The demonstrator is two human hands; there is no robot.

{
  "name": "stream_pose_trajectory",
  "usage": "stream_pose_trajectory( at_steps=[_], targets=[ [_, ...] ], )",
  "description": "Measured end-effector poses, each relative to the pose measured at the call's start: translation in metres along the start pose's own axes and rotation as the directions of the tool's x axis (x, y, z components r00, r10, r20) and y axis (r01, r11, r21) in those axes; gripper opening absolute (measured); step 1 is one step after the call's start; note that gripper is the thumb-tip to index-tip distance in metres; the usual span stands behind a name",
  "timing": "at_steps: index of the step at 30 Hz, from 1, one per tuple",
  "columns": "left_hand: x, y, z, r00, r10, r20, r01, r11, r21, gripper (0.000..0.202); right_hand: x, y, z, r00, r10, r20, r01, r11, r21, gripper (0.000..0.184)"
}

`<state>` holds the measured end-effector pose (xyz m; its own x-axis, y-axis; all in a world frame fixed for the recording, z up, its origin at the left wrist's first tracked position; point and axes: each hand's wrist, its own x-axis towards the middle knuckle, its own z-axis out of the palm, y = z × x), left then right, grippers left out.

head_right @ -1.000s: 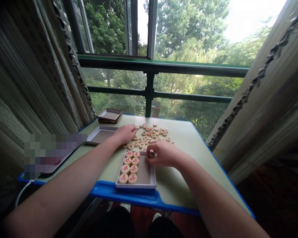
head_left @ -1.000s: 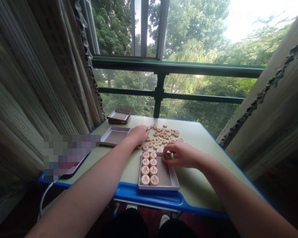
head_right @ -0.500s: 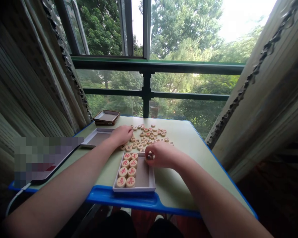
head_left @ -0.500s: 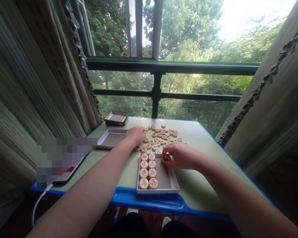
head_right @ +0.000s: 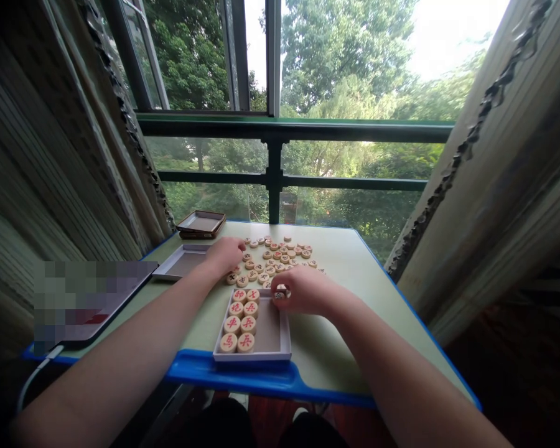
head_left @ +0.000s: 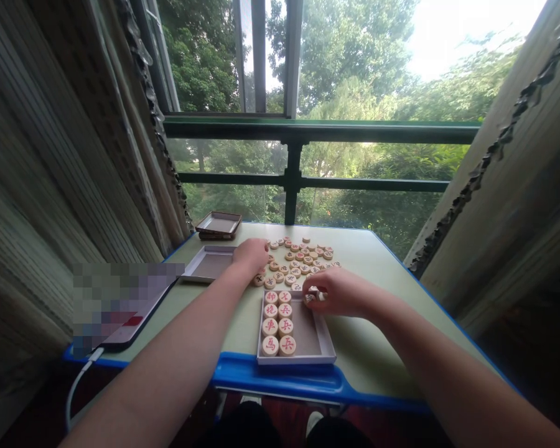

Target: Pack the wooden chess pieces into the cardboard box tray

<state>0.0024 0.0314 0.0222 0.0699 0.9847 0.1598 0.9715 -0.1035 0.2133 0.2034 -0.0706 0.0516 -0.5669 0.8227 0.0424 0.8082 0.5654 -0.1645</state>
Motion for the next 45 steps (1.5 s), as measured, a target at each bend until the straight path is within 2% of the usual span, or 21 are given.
stream_pose_trajectory(
  at_steps=[3,10,16,20,25,31,33,35,39,41,45],
  targets=[
    [-0.002,0.000,-0.001,1.000,0.011,0.003,-0.011,1.000,-0.014,0.030,0.001,0.000,0.003,1.000,-0.026,0.000,0.026,0.999,0.020,0.018],
    [-0.004,0.002,-0.002,1.000,0.013,0.025,-0.012,1.000,-0.007,0.031,0.002,-0.003,0.003,1.000,0.021,0.012,-0.020,0.999,-0.026,0.018],
    [-0.002,0.001,-0.001,0.998,0.050,-0.043,-0.051,0.998,-0.022,0.028,0.002,-0.001,0.005,1.000,-0.010,0.000,0.010,1.000,-0.021,0.017],
    [-0.004,0.002,-0.003,0.999,0.033,-0.019,-0.034,0.999,-0.020,0.027,0.001,-0.003,0.002,1.000,-0.005,0.002,0.005,1.000,-0.007,0.017],
    [-0.005,0.003,-0.003,0.999,0.038,0.007,-0.038,0.999,-0.004,0.030,0.000,-0.001,-0.006,0.999,0.038,-0.003,-0.038,0.999,0.030,0.016],
    [-0.006,0.003,-0.004,0.998,0.057,0.016,-0.057,0.998,-0.012,0.029,0.000,0.016,-0.014,0.988,0.134,-0.081,-0.136,0.991,-0.020,0.018],
    [-0.006,0.004,-0.004,0.997,0.070,0.012,-0.070,0.998,0.001,0.026,0.000,0.018,-0.016,0.987,0.161,-0.027,-0.163,0.986,-0.044,0.017],
    [-0.007,0.004,-0.004,0.997,0.075,0.015,-0.075,0.997,0.007,0.027,-0.001,0.017,-0.016,0.979,0.186,0.081,-0.186,0.982,-0.018,0.018],
    [-0.006,0.004,-0.003,0.996,0.073,0.043,-0.073,0.997,0.005,0.035,-0.003,0.011,-0.013,0.932,0.219,0.290,-0.255,0.962,0.093,0.026],
    [-0.006,0.003,-0.002,0.995,0.088,0.054,-0.089,0.996,0.013,0.036,-0.003,0.007,-0.012,0.924,0.210,0.321,-0.255,0.961,0.106,0.026],
    [-0.004,0.001,0.000,0.992,0.113,0.057,-0.112,0.993,-0.020,0.028,-0.003,0.000,-0.010,0.929,0.201,0.312,-0.241,0.966,0.095,0.029]
  ],
)
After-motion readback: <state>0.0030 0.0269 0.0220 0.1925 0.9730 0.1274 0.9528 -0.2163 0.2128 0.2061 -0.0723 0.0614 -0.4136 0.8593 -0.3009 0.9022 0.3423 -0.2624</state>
